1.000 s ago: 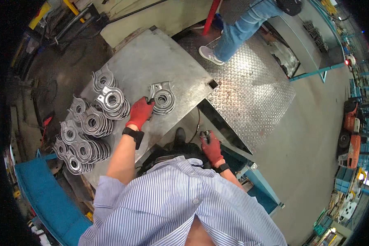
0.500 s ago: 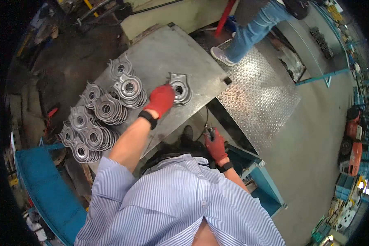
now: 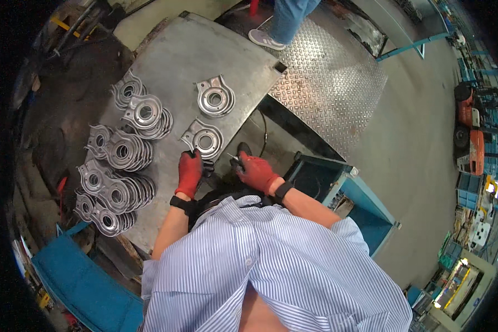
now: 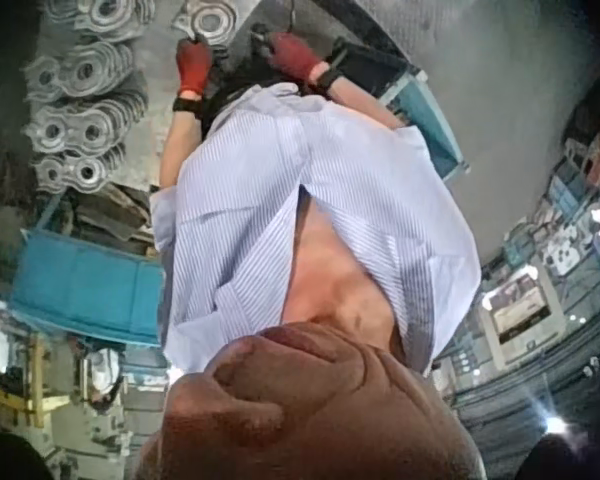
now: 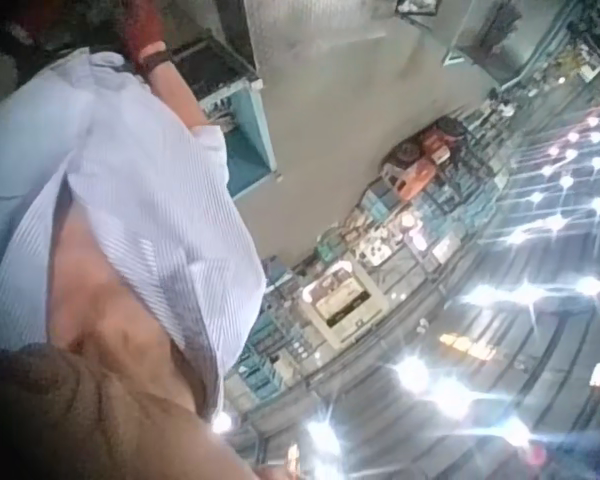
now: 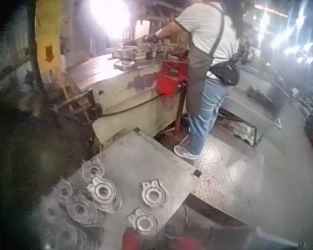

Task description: Use a manual deburring tool to clean the edges of metal bearing housings and place them in a bin.

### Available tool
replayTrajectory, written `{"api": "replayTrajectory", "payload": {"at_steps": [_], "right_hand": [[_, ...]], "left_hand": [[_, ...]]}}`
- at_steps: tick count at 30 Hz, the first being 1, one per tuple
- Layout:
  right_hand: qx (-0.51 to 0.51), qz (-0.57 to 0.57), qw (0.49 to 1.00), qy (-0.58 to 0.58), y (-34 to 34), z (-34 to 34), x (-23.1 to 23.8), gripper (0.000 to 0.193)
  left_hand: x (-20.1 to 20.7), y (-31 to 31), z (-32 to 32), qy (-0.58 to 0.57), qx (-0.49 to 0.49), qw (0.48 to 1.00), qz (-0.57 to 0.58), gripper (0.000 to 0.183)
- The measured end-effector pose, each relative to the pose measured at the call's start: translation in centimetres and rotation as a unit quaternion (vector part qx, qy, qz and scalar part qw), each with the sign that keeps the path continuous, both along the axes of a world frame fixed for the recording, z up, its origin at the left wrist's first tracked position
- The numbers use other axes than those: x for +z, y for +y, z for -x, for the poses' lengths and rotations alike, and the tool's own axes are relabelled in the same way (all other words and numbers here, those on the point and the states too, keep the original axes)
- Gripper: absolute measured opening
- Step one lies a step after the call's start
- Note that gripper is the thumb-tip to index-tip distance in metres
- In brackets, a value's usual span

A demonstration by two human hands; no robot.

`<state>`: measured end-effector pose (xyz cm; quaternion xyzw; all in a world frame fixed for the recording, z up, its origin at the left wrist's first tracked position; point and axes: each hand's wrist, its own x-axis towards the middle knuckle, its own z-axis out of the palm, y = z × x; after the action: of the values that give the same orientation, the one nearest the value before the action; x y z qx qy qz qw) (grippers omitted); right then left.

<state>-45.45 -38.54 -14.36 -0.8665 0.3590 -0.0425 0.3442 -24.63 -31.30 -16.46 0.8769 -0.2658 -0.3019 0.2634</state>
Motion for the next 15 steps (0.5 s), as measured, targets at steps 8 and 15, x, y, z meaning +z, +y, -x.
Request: {"api": "replayTrajectory", "payload": {"at_steps": [8, 15], "right_hand": [[0.027, -0.044, 0.997, 0.055, -0.2, -2.4, -1.3, 0.044], [0.029, -0.015, 0.999, 0.041, -0.4, -2.3, -3.5, 0.038]], "left_hand": [[0.1, -0.6, 0.2, -0.049, -0.020, 0.997, -0.053, 0.047], [-1.3, -0.7, 0.1, -0.047, -0.019, 0.999, -0.003, 0.045]]}}
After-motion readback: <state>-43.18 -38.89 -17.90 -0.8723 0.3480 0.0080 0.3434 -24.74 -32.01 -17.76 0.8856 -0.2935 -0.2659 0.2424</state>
